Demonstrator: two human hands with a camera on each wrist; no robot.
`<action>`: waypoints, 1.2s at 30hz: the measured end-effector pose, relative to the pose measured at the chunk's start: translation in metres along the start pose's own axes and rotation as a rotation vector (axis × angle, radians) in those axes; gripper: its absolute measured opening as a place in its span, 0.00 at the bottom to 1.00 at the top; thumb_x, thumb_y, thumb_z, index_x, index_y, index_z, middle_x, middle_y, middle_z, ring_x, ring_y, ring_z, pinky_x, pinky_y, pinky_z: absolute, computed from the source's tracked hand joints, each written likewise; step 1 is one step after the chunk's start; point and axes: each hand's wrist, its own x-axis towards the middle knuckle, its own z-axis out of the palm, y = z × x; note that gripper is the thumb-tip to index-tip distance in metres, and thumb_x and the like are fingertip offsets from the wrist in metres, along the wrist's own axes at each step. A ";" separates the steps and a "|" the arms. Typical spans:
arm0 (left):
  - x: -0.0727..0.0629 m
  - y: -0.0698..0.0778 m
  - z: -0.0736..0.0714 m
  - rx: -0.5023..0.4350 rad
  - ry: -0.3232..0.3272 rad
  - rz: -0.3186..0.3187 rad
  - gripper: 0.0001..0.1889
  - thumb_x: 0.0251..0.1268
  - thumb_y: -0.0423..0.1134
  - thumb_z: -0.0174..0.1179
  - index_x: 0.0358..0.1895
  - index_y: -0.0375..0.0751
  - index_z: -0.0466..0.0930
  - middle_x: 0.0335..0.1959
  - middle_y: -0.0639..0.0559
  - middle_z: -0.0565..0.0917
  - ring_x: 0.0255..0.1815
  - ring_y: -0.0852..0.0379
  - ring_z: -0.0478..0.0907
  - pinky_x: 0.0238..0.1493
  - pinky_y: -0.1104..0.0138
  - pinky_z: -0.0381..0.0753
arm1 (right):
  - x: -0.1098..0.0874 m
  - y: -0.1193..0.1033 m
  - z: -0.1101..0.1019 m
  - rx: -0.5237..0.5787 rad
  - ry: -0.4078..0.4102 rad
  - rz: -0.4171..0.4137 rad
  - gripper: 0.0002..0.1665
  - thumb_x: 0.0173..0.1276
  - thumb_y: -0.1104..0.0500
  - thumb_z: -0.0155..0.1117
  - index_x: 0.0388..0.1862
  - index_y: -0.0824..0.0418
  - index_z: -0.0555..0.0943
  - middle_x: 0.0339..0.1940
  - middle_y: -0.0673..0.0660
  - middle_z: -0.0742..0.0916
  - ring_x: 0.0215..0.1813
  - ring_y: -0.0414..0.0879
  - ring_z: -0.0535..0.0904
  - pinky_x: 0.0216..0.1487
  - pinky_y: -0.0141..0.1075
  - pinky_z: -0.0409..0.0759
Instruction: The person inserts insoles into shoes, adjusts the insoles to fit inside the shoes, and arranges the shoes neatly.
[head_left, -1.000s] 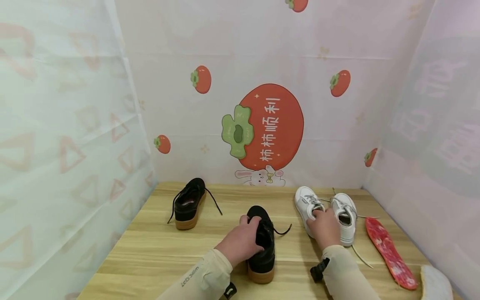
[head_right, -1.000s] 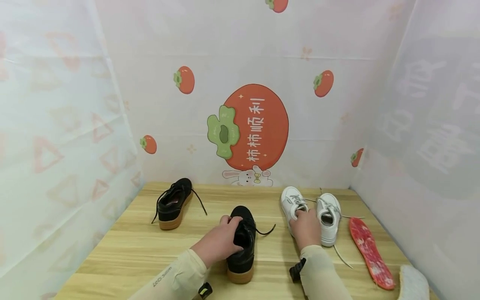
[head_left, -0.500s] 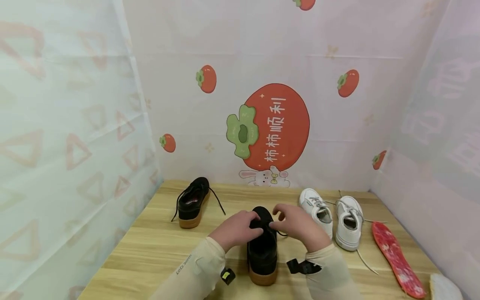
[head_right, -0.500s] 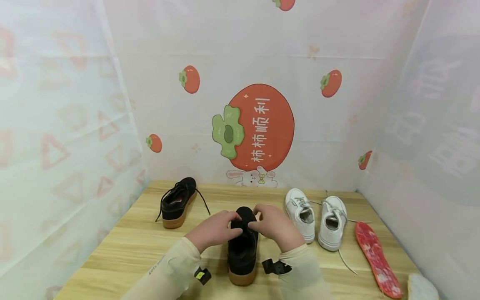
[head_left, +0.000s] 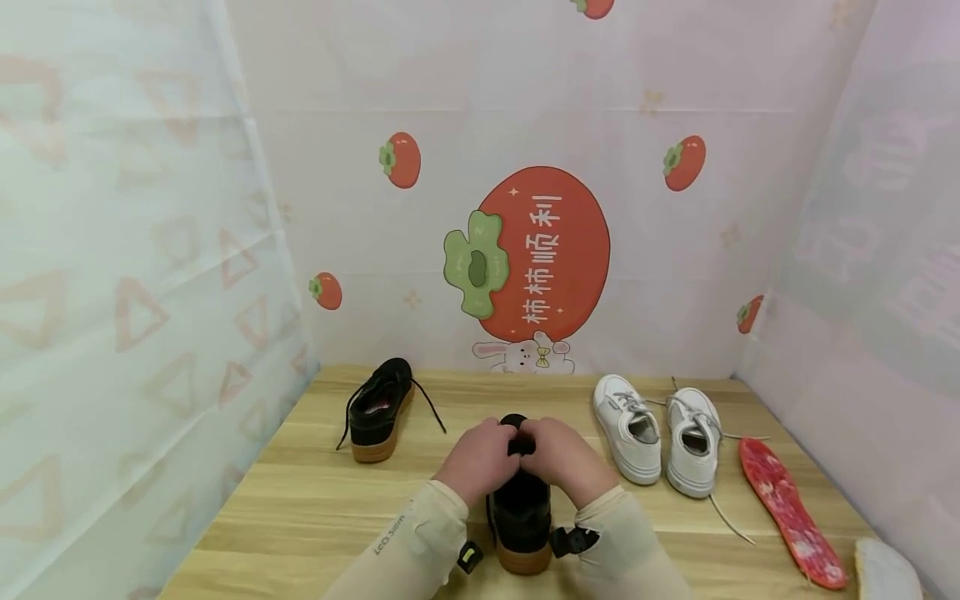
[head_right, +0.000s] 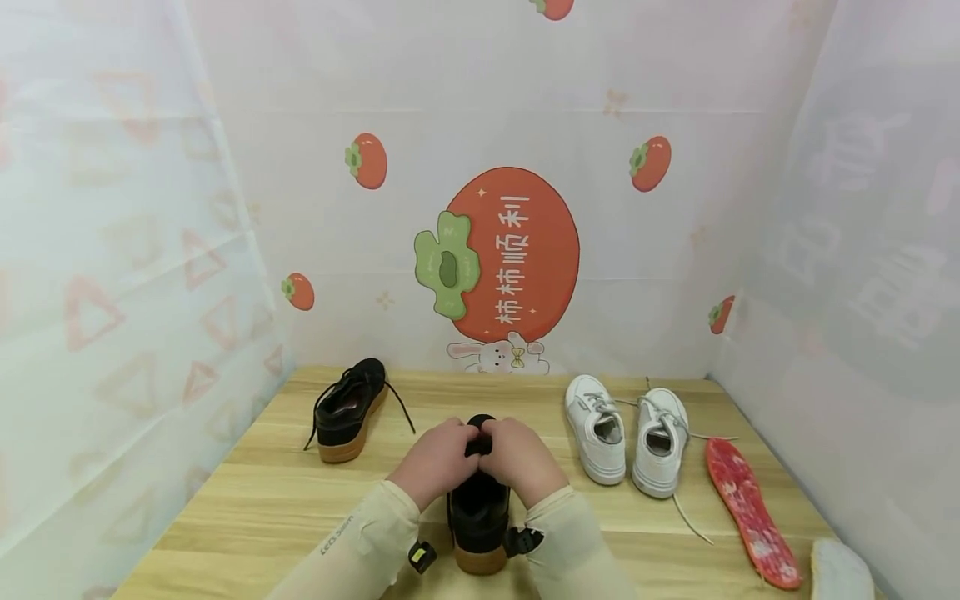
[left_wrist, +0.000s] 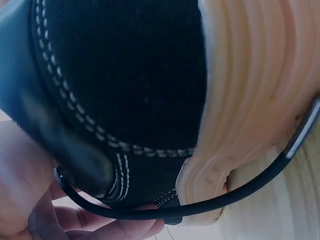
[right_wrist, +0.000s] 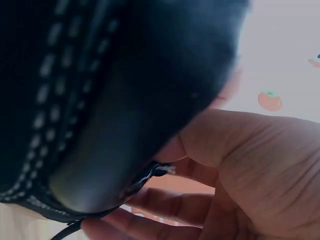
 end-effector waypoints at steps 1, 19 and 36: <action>0.000 -0.001 0.000 -0.005 -0.003 -0.003 0.07 0.71 0.44 0.67 0.45 0.47 0.88 0.39 0.49 0.83 0.34 0.56 0.78 0.41 0.60 0.82 | 0.001 0.001 0.001 -0.004 0.003 0.000 0.09 0.61 0.63 0.76 0.33 0.53 0.82 0.31 0.50 0.86 0.36 0.47 0.80 0.44 0.46 0.80; 0.009 -0.020 -0.015 -0.154 -0.156 0.049 0.10 0.77 0.37 0.62 0.54 0.44 0.89 0.54 0.50 0.89 0.57 0.53 0.84 0.61 0.54 0.83 | -0.001 0.029 -0.007 0.240 -0.069 0.041 0.11 0.57 0.72 0.65 0.33 0.57 0.78 0.31 0.52 0.82 0.26 0.44 0.77 0.30 0.37 0.80; 0.000 -0.033 -0.022 -0.136 -0.194 0.190 0.18 0.66 0.29 0.62 0.54 0.54 0.85 0.54 0.56 0.86 0.52 0.58 0.80 0.59 0.59 0.80 | -0.005 0.026 -0.007 0.144 -0.036 -0.007 0.14 0.53 0.75 0.63 0.31 0.57 0.76 0.32 0.51 0.81 0.35 0.47 0.73 0.37 0.40 0.70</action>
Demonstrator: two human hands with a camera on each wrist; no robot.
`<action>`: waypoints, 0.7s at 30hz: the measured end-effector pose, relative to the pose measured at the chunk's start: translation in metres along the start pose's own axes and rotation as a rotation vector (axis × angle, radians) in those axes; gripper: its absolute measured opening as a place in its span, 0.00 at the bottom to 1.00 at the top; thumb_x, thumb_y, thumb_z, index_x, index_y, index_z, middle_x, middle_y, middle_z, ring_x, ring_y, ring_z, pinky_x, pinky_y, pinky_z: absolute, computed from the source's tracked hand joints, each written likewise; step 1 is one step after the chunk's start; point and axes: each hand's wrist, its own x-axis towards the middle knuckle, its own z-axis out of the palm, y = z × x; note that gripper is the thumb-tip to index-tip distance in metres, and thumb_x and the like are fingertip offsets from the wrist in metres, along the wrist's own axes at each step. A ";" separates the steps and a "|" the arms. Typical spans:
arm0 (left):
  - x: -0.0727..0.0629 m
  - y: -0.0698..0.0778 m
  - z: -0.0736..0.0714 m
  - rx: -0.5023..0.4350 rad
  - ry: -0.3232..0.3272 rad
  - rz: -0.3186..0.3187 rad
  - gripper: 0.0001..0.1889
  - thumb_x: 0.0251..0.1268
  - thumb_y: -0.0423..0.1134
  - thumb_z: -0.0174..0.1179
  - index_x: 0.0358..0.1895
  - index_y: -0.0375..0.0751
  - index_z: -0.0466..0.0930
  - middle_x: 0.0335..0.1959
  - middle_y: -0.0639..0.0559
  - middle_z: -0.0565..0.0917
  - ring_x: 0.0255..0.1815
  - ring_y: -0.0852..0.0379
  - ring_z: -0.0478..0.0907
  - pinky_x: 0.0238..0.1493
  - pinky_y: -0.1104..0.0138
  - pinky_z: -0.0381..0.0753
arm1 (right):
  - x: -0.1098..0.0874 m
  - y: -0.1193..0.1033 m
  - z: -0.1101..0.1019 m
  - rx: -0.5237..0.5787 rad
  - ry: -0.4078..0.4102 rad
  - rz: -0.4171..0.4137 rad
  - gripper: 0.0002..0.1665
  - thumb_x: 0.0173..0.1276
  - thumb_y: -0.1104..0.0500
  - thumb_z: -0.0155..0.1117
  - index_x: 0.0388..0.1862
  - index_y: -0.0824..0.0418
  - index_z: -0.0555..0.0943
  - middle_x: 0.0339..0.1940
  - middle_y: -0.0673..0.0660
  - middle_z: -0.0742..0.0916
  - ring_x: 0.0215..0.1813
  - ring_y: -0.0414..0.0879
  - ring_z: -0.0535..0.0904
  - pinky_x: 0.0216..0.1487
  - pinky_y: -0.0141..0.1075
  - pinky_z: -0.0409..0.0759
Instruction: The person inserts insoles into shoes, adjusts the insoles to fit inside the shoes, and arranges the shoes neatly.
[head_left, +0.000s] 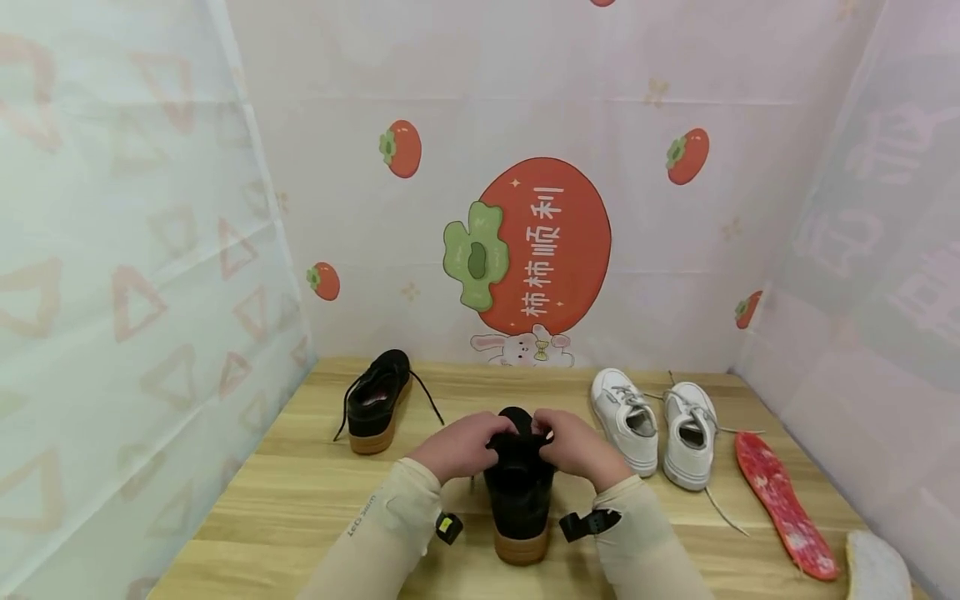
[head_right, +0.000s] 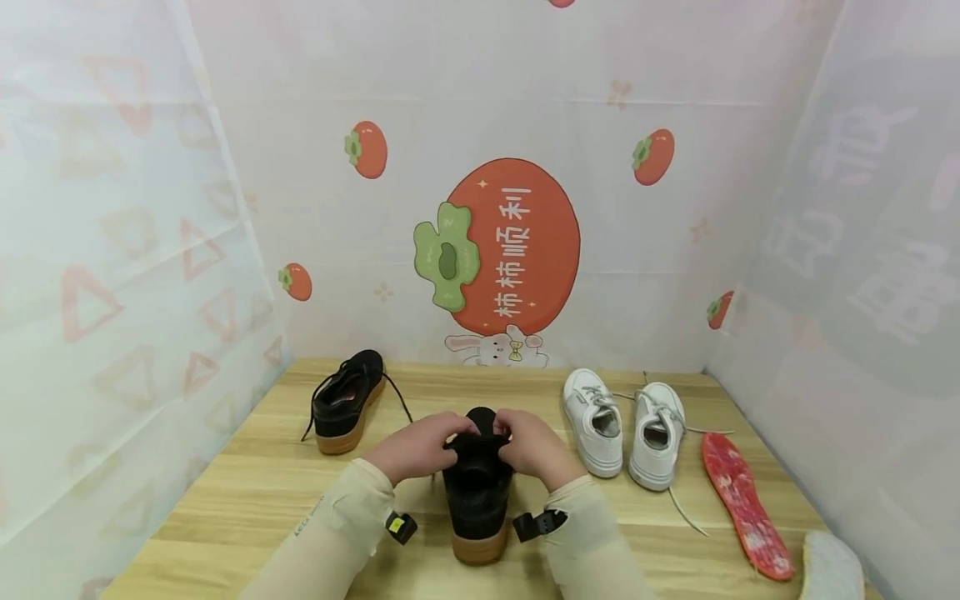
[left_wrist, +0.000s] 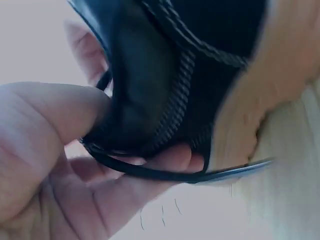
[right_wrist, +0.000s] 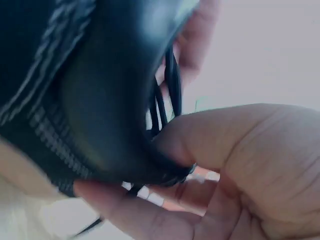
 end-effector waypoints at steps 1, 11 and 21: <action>-0.001 -0.002 -0.001 -0.023 -0.017 0.000 0.19 0.67 0.27 0.61 0.54 0.56 0.84 0.55 0.57 0.85 0.52 0.58 0.79 0.58 0.59 0.80 | 0.000 0.003 -0.001 0.027 -0.003 0.004 0.15 0.53 0.75 0.63 0.32 0.56 0.76 0.33 0.51 0.82 0.36 0.47 0.74 0.37 0.40 0.71; -0.002 -0.001 -0.002 -0.103 -0.058 0.029 0.27 0.75 0.24 0.53 0.64 0.64 0.76 0.69 0.54 0.80 0.67 0.56 0.78 0.64 0.56 0.80 | -0.002 0.014 -0.004 0.156 -0.106 -0.056 0.26 0.64 0.74 0.64 0.55 0.51 0.79 0.51 0.58 0.84 0.45 0.50 0.82 0.32 0.40 0.83; -0.004 0.017 0.000 0.220 0.038 0.065 0.10 0.73 0.33 0.62 0.44 0.53 0.89 0.54 0.57 0.87 0.51 0.60 0.83 0.54 0.63 0.85 | -0.007 0.000 -0.004 -0.109 -0.068 -0.200 0.20 0.66 0.70 0.73 0.50 0.51 0.79 0.52 0.56 0.78 0.42 0.47 0.79 0.39 0.37 0.79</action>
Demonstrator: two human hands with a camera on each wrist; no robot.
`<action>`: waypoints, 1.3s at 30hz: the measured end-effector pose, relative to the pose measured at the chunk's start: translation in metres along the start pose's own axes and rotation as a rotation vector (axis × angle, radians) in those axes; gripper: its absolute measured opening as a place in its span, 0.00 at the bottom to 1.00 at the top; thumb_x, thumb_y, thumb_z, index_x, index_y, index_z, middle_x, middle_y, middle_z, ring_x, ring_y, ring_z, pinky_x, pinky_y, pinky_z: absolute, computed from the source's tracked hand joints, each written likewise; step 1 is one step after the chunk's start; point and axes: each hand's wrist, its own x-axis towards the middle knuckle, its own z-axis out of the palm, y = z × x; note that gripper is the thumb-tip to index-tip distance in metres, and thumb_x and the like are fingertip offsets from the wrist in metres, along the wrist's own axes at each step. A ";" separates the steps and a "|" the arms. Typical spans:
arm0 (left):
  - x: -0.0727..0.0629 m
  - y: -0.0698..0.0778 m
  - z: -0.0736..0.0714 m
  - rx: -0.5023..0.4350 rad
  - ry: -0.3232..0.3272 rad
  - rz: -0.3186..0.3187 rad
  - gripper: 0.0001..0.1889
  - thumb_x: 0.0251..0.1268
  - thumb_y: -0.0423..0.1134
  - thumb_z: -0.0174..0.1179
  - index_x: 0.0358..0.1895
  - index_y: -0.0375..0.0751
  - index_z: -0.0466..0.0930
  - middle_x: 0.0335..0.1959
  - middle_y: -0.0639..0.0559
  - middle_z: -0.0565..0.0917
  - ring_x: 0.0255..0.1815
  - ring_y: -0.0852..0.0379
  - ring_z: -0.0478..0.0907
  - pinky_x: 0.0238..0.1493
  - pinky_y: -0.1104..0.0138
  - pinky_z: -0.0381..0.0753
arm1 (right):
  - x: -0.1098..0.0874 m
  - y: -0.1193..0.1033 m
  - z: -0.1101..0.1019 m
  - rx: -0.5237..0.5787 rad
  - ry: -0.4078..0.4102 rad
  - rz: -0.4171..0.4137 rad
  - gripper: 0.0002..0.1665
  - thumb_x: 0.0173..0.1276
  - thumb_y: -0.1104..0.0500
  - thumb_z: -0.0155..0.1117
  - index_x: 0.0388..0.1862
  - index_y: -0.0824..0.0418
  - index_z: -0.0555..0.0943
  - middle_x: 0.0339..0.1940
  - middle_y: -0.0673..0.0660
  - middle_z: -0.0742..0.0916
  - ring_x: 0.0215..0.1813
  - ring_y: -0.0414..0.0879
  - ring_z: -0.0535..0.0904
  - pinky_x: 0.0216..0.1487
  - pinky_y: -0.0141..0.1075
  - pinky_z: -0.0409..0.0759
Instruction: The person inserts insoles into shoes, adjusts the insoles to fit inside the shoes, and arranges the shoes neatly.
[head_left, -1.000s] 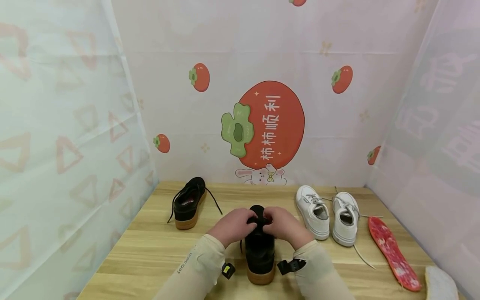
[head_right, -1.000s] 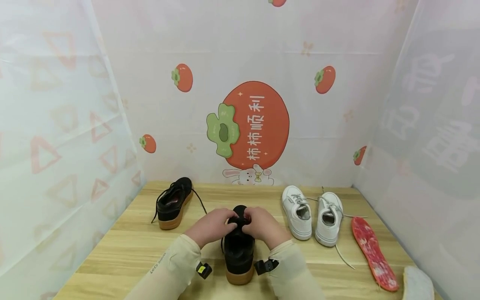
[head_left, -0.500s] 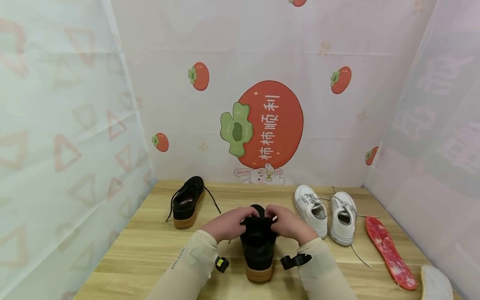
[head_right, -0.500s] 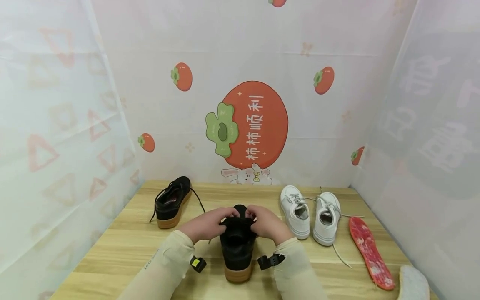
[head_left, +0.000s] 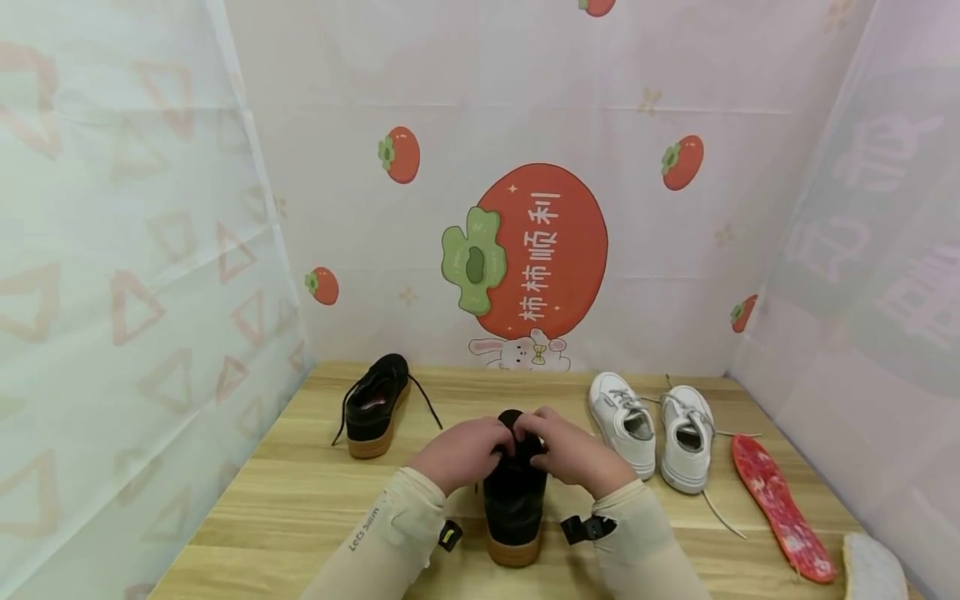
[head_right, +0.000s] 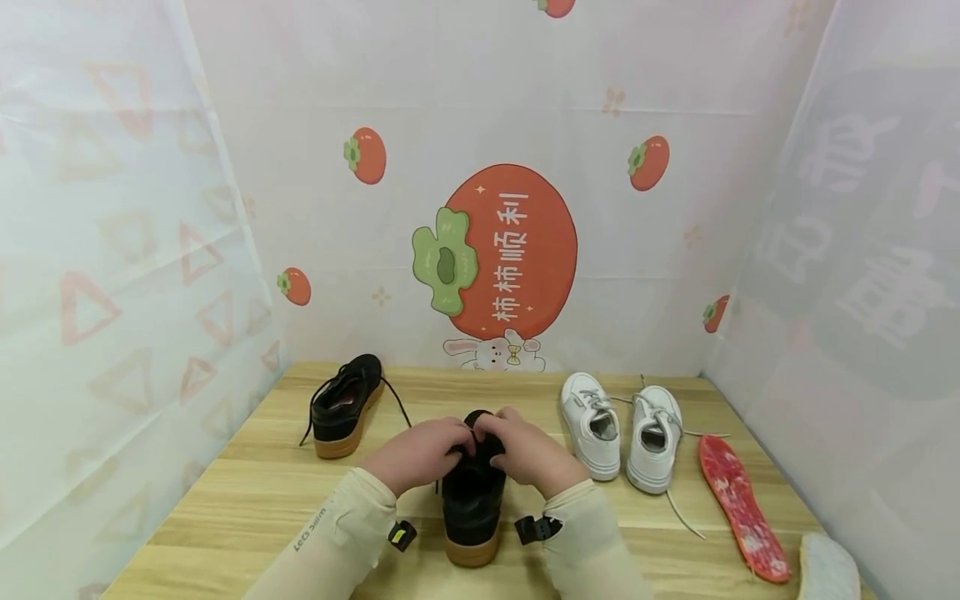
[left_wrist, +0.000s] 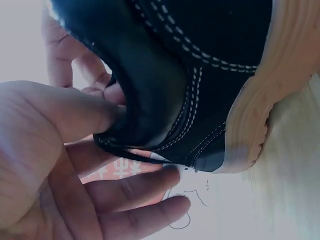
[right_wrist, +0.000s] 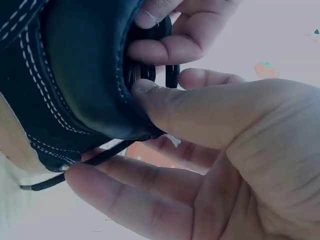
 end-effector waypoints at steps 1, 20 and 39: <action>0.000 0.001 -0.001 0.010 0.005 -0.009 0.08 0.72 0.35 0.64 0.45 0.52 0.89 0.50 0.58 0.87 0.49 0.61 0.83 0.55 0.63 0.85 | 0.000 -0.001 0.000 -0.013 0.002 -0.015 0.18 0.65 0.69 0.75 0.45 0.52 0.79 0.50 0.55 0.78 0.43 0.46 0.78 0.41 0.37 0.78; 0.006 -0.012 0.008 -0.008 0.092 0.006 0.05 0.68 0.40 0.70 0.36 0.57 0.84 0.35 0.64 0.82 0.33 0.65 0.75 0.42 0.67 0.81 | 0.010 -0.008 0.014 -0.111 0.095 0.024 0.11 0.59 0.62 0.74 0.33 0.50 0.80 0.33 0.47 0.82 0.35 0.41 0.75 0.40 0.40 0.77; 0.013 -0.005 0.020 0.033 0.178 -0.024 0.09 0.67 0.44 0.73 0.41 0.53 0.81 0.36 0.59 0.85 0.35 0.62 0.80 0.41 0.65 0.83 | 0.011 0.002 0.013 -0.158 0.113 0.003 0.14 0.64 0.68 0.75 0.39 0.54 0.79 0.37 0.50 0.86 0.42 0.47 0.82 0.47 0.48 0.82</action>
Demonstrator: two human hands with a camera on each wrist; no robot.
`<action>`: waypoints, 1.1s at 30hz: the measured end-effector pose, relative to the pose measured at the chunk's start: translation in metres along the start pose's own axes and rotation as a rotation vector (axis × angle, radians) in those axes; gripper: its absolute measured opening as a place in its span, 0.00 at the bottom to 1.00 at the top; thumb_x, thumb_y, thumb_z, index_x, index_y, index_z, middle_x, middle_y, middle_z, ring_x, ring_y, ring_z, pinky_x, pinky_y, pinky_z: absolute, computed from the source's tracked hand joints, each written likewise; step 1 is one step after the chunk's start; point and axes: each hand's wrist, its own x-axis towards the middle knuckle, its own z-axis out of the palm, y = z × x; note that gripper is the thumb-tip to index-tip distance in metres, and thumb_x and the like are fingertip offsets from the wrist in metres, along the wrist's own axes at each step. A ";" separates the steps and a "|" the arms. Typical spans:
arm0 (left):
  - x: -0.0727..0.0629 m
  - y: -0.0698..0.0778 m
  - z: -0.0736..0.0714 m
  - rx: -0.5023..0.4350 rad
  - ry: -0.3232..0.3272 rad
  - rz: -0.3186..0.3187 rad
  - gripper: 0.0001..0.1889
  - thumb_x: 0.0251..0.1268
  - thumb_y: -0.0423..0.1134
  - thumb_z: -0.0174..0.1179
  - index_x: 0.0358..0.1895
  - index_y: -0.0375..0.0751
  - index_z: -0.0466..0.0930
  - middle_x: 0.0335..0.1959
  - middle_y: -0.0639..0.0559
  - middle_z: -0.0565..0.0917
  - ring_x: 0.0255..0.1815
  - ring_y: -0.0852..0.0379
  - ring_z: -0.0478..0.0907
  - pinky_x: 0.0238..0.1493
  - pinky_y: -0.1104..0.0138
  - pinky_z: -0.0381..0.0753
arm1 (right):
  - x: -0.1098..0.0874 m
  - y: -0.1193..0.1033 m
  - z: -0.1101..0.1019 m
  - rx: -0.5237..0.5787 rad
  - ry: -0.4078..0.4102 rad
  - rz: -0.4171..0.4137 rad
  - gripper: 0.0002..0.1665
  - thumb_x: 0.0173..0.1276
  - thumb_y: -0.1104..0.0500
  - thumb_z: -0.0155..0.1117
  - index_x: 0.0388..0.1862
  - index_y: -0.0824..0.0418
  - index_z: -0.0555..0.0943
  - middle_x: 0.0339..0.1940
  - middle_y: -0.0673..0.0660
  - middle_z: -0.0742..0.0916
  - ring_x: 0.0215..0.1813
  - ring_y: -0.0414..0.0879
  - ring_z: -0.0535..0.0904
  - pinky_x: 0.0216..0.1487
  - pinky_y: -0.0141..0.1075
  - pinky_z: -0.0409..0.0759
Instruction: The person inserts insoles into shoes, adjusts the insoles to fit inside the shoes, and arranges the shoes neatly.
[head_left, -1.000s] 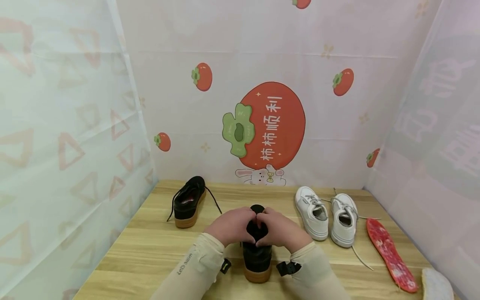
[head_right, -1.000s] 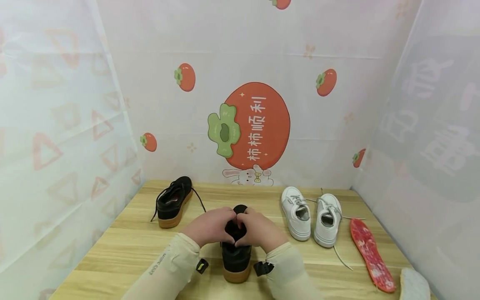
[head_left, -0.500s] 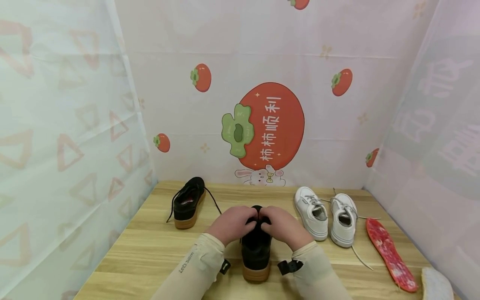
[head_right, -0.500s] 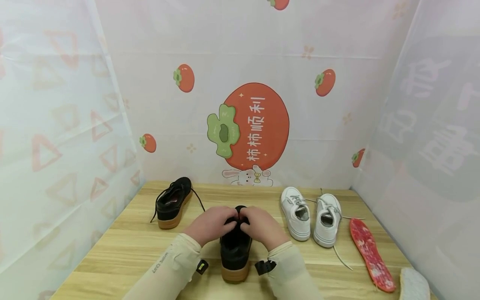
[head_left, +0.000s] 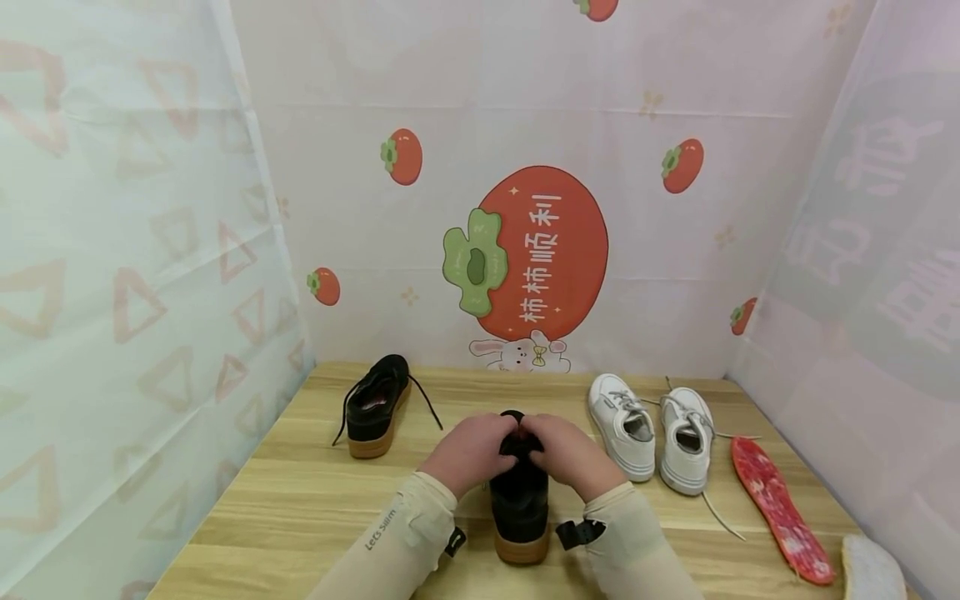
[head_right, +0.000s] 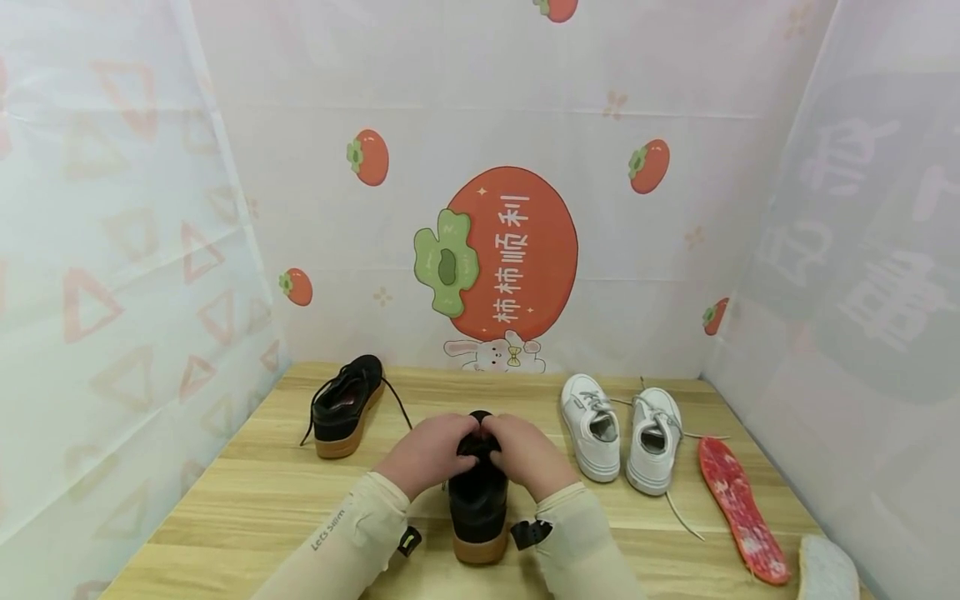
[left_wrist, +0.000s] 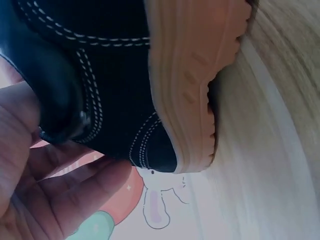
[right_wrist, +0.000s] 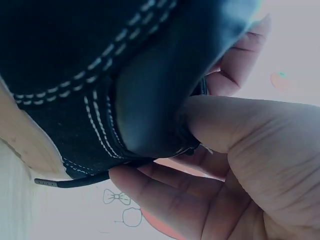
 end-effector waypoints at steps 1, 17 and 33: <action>0.000 0.001 0.000 0.003 -0.004 -0.005 0.09 0.67 0.44 0.74 0.42 0.52 0.82 0.37 0.58 0.85 0.36 0.62 0.81 0.42 0.65 0.83 | 0.000 0.000 0.000 -0.004 0.004 -0.001 0.13 0.65 0.67 0.74 0.39 0.54 0.79 0.37 0.50 0.86 0.42 0.47 0.83 0.47 0.48 0.82; 0.004 0.000 0.012 0.051 0.115 0.035 0.07 0.77 0.46 0.64 0.38 0.52 0.87 0.31 0.59 0.88 0.30 0.63 0.81 0.37 0.65 0.83 | 0.001 0.009 0.003 0.087 0.052 0.083 0.04 0.72 0.57 0.74 0.39 0.48 0.86 0.34 0.43 0.87 0.37 0.41 0.81 0.43 0.41 0.81; 0.002 -0.007 0.011 -0.054 0.058 -0.069 0.08 0.74 0.53 0.66 0.43 0.58 0.91 0.36 0.65 0.90 0.36 0.66 0.83 0.47 0.64 0.86 | -0.035 0.047 -0.023 0.167 0.217 0.218 0.12 0.83 0.49 0.60 0.51 0.52 0.87 0.51 0.53 0.90 0.55 0.53 0.85 0.58 0.53 0.83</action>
